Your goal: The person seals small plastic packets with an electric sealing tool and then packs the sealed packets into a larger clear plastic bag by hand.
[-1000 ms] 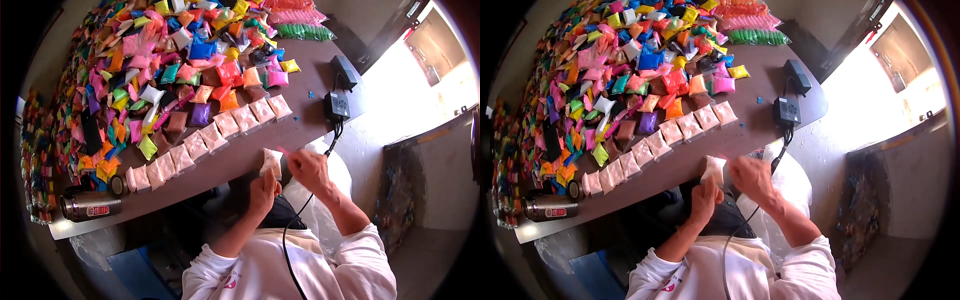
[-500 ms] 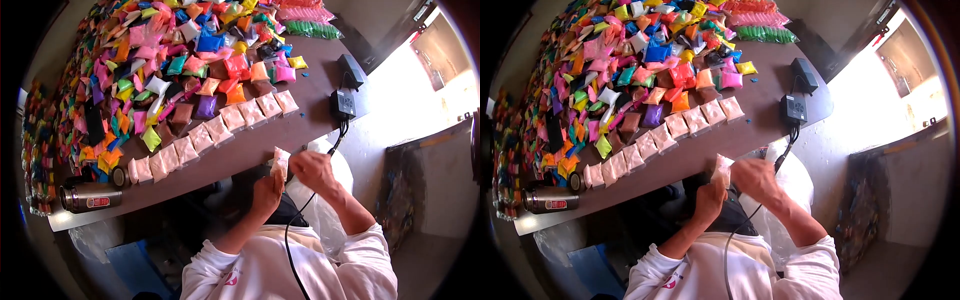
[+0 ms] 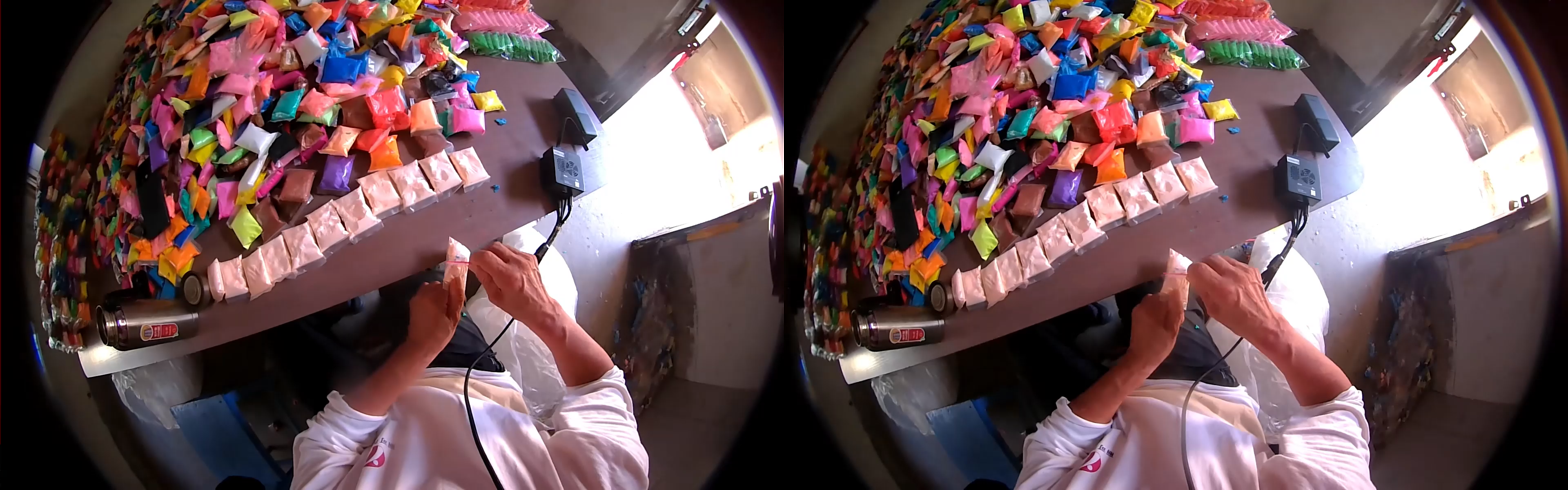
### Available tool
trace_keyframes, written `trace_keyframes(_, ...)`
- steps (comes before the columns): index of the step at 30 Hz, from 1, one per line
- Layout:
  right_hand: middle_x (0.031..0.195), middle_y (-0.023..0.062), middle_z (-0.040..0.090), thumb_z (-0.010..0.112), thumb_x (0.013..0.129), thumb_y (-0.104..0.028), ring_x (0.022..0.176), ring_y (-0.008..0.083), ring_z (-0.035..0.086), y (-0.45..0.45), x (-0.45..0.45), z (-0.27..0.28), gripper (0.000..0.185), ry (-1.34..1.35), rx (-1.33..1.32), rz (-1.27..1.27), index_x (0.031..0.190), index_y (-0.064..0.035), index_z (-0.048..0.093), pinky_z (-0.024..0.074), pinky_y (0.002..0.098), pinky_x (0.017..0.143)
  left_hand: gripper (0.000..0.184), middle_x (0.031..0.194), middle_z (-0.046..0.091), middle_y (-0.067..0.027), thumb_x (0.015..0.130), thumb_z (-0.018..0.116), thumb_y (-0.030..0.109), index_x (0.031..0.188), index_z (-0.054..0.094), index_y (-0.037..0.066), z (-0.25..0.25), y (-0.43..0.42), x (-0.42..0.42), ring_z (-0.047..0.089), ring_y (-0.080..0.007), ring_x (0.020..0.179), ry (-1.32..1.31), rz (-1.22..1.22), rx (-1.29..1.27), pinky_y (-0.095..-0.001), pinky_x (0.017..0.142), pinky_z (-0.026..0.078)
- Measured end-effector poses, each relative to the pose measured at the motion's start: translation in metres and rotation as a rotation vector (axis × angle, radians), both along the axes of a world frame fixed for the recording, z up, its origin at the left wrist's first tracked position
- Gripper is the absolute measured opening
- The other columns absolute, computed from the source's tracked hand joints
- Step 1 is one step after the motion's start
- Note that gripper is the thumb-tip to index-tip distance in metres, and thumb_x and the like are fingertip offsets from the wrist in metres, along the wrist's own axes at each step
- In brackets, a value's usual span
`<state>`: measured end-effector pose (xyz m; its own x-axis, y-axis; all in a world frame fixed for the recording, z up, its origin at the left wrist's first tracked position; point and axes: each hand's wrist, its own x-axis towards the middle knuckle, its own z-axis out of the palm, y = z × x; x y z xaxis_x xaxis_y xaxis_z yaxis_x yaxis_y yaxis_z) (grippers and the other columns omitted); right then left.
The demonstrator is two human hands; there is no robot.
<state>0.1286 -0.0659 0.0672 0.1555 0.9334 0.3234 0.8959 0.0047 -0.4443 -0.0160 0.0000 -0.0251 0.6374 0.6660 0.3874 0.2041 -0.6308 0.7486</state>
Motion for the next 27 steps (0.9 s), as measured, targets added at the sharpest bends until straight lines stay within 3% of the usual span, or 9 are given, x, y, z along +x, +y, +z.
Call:
trace_keyframes(4, 0.081, 0.0106, 0.057, 0.063, 0.077, 0.004, 0.069, 0.0292, 0.061, 0.006, -0.009, -0.01, 0.016, -0.009, -0.013, 0.042, 0.086, -0.0057, 0.053, 0.0482, 0.0396, 0.054, 0.041, 0.059, 0.056, -0.0207, 0.099, 0.055, 0.021, 0.062, 0.054, 0.001, 0.001, 0.012, -0.003, 0.057, -0.04, 0.054, 0.021, 0.005, 0.048, -0.0473, 0.049, 0.045)
trace_keyframes(6, 0.077, 0.0106, 0.055, 0.062, 0.08, 0.0, 0.067, 0.029, 0.06, 0.01, -0.006, -0.015, 0.014, -0.041, -0.027, 0.021, 0.084, -0.006, 0.05, 0.0475, 0.0401, 0.052, 0.01, 0.069, 0.062, -0.0148, 0.095, 0.058, 0.013, 0.095, 0.06, 0.003, -0.001, 0.014, -0.005, 0.064, -0.0337, 0.062, 0.157, -0.08, 0.093, -0.0421, 0.054, 0.052)
trace_keyframes(7, 0.076, 0.0108, 0.055, 0.063, 0.082, -0.003, 0.065, 0.0293, 0.059, 0.01, 0.0, -0.02, 0.012, -0.061, -0.038, -0.047, 0.084, -0.0063, 0.051, 0.0468, 0.0403, 0.051, 0.01, 0.069, 0.062, -0.0148, 0.095, 0.058, 0.013, 0.095, 0.06, 0.003, -0.001, 0.013, -0.006, 0.064, -0.0337, 0.062, 0.154, -0.095, 0.091, -0.0421, 0.054, 0.052)
trace_keyframes(9, 0.075, 0.0107, 0.055, 0.061, 0.085, -0.004, 0.064, 0.0297, 0.059, 0.01, 0.013, -0.025, 0.008, -0.134, 0.04, -0.21, 0.085, -0.0062, 0.054, 0.0462, 0.0403, 0.05, 0.022, 0.063, 0.061, -0.0159, 0.097, 0.055, 0.013, 0.081, 0.061, -0.001, -0.001, 0.012, -0.006, 0.063, -0.0344, 0.058, 0.138, -0.001, -0.189, -0.0445, 0.054, 0.051)
trace_keyframes(13, 0.081, 0.0097, 0.06, 0.063, 0.082, -0.002, 0.07, 0.0289, 0.064, 0.003, 0.012, -0.005, 0.014, -0.056, 0.065, -0.174, 0.096, -0.0045, 0.06, 0.05, 0.0391, 0.054, 0.032, 0.061, 0.059, -0.0184, 0.099, 0.053, 0.015, 0.072, 0.059, -0.002, 0.0, 0.01, -0.008, 0.062, -0.0385, 0.058, 0.098, -0.043, 0.017, -0.0449, 0.053, 0.049)
trace_keyframes(17, 0.079, 0.0098, 0.058, 0.064, 0.078, -0.001, 0.07, 0.0283, 0.064, 0.003, -0.007, -0.007, 0.016, -0.052, 0.055, -0.036, 0.092, -0.0049, 0.059, 0.0505, 0.0387, 0.054, 0.035, 0.06, 0.055, -0.0207, 0.094, 0.06, 0.014, 0.062, 0.056, 0.0, 0.012, 0.008, 0.0, 0.055, -0.0414, 0.056, -0.042, -0.031, -0.043, -0.0491, 0.051, 0.044)
trace_keyframes(20, 0.076, 0.0105, 0.058, 0.064, 0.08, -0.003, 0.066, 0.0298, 0.063, 0.008, 0.007, -0.029, 0.01, -0.084, 0.022, -0.086, 0.087, -0.0062, 0.058, 0.0495, 0.0387, 0.053, 0.037, 0.062, 0.057, -0.022, 0.095, 0.059, 0.016, 0.063, 0.056, 0.0, 0.001, 0.01, 0.0, 0.057, -0.0416, 0.057, 0.125, -0.035, -0.136, -0.05, 0.051, 0.045)
trace_keyframes(24, 0.073, 0.0098, 0.06, 0.067, 0.083, -0.004, 0.061, 0.027, 0.063, 0.012, 0.019, -0.028, 0.007, -0.091, 0.104, -0.289, 0.081, -0.0051, 0.06, 0.0499, 0.0372, 0.05, 0.04, 0.061, 0.057, -0.0228, 0.097, 0.057, 0.019, 0.062, 0.055, 0.0, 0.0, 0.012, 0.0, 0.058, -0.0424, 0.057, 0.058, 0.03, -0.227, -0.0505, 0.05, 0.045)
trace_keyframes(27, 0.072, 0.0097, 0.06, 0.066, 0.083, -0.003, 0.06, 0.0269, 0.063, 0.006, -0.005, -0.019, 0.008, -0.092, 0.125, -0.11, 0.08, -0.0049, 0.059, 0.0502, 0.0369, 0.05, 0.041, 0.06, 0.057, -0.0226, 0.097, 0.057, 0.019, 0.061, 0.055, 0.0, -0.006, 0.01, -0.003, 0.058, -0.0425, 0.057, 0.096, -0.01, -0.121, -0.0504, 0.05, 0.045)
